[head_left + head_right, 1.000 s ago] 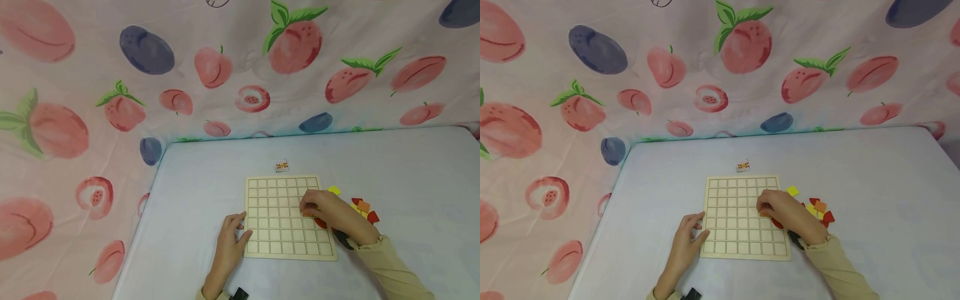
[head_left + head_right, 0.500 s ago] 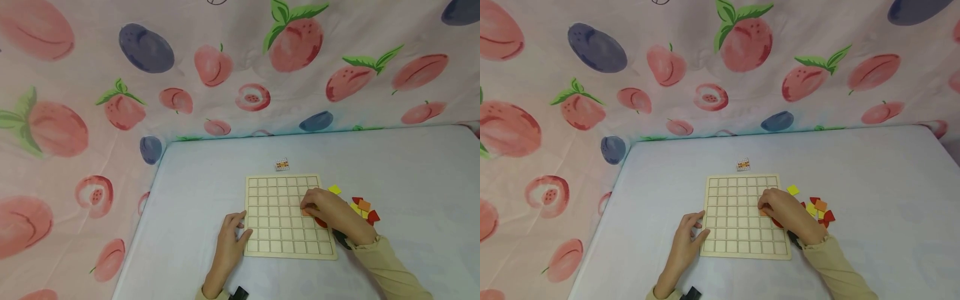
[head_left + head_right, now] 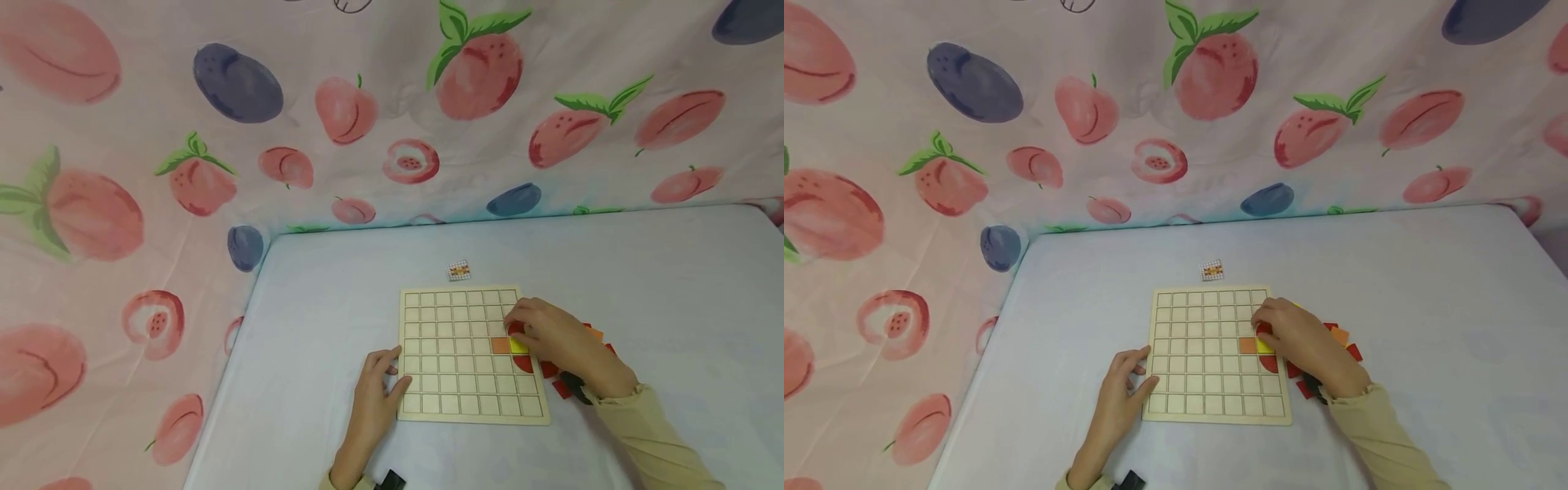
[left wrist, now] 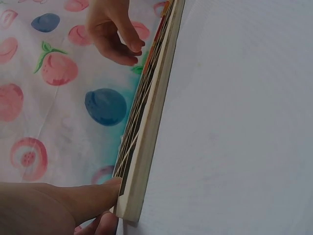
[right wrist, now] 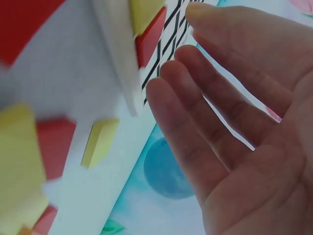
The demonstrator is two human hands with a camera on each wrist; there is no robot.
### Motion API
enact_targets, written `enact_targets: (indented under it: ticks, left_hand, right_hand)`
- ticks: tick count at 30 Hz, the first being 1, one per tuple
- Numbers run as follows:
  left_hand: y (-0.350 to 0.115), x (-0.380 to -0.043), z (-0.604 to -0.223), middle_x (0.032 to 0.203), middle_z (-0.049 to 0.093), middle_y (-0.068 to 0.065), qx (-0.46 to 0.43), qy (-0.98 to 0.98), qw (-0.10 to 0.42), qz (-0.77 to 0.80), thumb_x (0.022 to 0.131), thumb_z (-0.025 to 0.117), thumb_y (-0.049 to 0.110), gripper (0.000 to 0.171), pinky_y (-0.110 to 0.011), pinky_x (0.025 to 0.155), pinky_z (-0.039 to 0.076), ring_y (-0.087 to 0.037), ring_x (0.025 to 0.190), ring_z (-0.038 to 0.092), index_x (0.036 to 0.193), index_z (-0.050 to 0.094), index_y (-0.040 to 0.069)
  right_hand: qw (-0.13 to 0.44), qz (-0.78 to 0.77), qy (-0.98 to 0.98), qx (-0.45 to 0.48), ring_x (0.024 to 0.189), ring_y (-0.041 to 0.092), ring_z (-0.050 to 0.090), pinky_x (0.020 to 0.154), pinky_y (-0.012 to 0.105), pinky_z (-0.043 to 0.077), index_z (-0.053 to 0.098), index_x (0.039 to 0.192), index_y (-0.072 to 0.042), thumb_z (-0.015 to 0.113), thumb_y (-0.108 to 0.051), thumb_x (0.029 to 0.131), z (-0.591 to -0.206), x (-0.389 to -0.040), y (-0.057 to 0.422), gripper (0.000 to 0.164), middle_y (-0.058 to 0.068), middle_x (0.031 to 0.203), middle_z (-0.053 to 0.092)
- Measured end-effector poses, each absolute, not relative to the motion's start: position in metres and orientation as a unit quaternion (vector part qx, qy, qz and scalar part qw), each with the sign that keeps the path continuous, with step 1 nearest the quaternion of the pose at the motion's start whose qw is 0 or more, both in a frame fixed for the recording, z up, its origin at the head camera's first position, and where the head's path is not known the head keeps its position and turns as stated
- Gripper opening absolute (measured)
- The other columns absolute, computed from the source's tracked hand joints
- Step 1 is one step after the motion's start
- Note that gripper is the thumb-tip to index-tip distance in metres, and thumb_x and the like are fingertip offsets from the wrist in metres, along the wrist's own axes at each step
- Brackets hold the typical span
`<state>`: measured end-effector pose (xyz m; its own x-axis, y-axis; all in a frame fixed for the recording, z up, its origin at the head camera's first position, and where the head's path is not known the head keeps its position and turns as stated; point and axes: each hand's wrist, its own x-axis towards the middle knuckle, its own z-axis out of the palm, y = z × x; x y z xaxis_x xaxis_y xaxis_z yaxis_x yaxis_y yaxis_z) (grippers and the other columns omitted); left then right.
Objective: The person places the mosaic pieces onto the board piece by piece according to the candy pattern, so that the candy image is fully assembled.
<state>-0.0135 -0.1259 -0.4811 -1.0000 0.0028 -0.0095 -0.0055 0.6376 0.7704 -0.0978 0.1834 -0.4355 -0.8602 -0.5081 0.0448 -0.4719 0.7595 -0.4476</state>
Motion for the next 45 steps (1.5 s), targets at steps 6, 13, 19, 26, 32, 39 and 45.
enact_targets:
  ticks: [6,13,19,26,32,39,45]
  left_hand:
    - [-0.126,-0.013,-0.48,0.12,0.056,-0.001,-0.002,0.904,0.009,0.427,0.087,0.075,0.009,0.051,-0.02,0.069,0.042,-0.008,0.088,0.05,0.136,0.059,0.006]
    - [-0.126,-0.013,-0.481,0.119,0.056,0.0,-0.006,0.904,0.007,0.428,0.087,0.076,0.009,0.051,-0.019,0.069,0.042,-0.008,0.088,0.05,0.135,0.059,0.007]
    - [-0.125,-0.013,-0.48,0.118,0.056,0.0,-0.005,0.903,0.009,0.429,0.087,0.075,0.01,0.051,-0.019,0.069,0.042,-0.008,0.086,0.049,0.135,0.059,0.006]
    - [-0.126,-0.013,-0.48,0.119,0.056,-0.001,-0.003,0.903,0.006,0.429,0.087,0.075,0.009,0.05,-0.02,0.07,0.043,-0.01,0.089,0.051,0.135,0.059,0.006]
    - [-0.126,-0.013,-0.48,0.119,0.056,0.0,-0.004,0.905,0.006,0.426,0.087,0.076,0.009,0.051,-0.02,0.071,0.043,-0.009,0.089,0.051,0.135,0.059,0.007]
    - [-0.126,-0.013,-0.48,0.119,0.056,-0.001,0.0,0.904,0.006,0.428,0.088,0.075,0.009,0.051,-0.02,0.071,0.042,-0.01,0.09,0.051,0.135,0.059,0.006]
    - [-0.126,-0.013,-0.48,0.12,0.056,-0.001,-0.002,0.904,0.008,0.428,0.088,0.075,0.01,0.05,-0.02,0.07,0.042,-0.01,0.09,0.051,0.136,0.059,0.007]
  right_hand:
    - [0.055,-0.238,0.943,-0.226,0.098,0.025,0.058,0.086,0.046,0.053,0.073,0.1,-0.008,0.074,-0.006,0.086,-0.432,-0.097,0.196,0.014,0.005,0.103,0.066]
    - [0.067,-0.221,0.952,-0.203,0.105,0.03,0.057,0.091,0.051,0.051,0.071,0.106,-0.004,0.075,-0.01,0.087,-0.429,-0.095,0.213,0.02,0.01,0.11,0.064]
    - [0.075,-0.213,0.957,-0.183,0.1,0.029,0.057,0.089,0.05,0.052,0.072,0.105,-0.004,0.079,-0.015,0.084,-0.43,-0.092,0.223,0.025,0.012,0.108,0.064]
    - [0.097,-0.217,0.955,-0.176,0.086,0.022,0.055,0.079,0.043,0.053,0.073,0.099,-0.002,0.084,-0.017,0.078,-0.433,-0.09,0.234,0.028,0.005,0.096,0.065]
    - [0.146,-0.208,0.956,-0.149,0.082,0.022,0.053,0.078,0.043,0.054,0.072,0.097,0.0,0.086,-0.018,0.076,-0.437,-0.09,0.236,0.031,0.005,0.09,0.063]
    - [0.144,-0.209,0.956,-0.149,0.081,0.02,0.052,0.076,0.04,0.054,0.072,0.095,-0.002,0.085,-0.016,0.077,-0.439,-0.09,0.236,0.026,0.003,0.09,0.06]
    - [0.123,-0.234,0.953,-0.15,0.082,0.019,0.054,0.072,0.035,0.054,0.072,0.095,-0.004,0.085,-0.011,0.075,-0.438,-0.087,0.234,0.025,0.003,0.092,0.058]
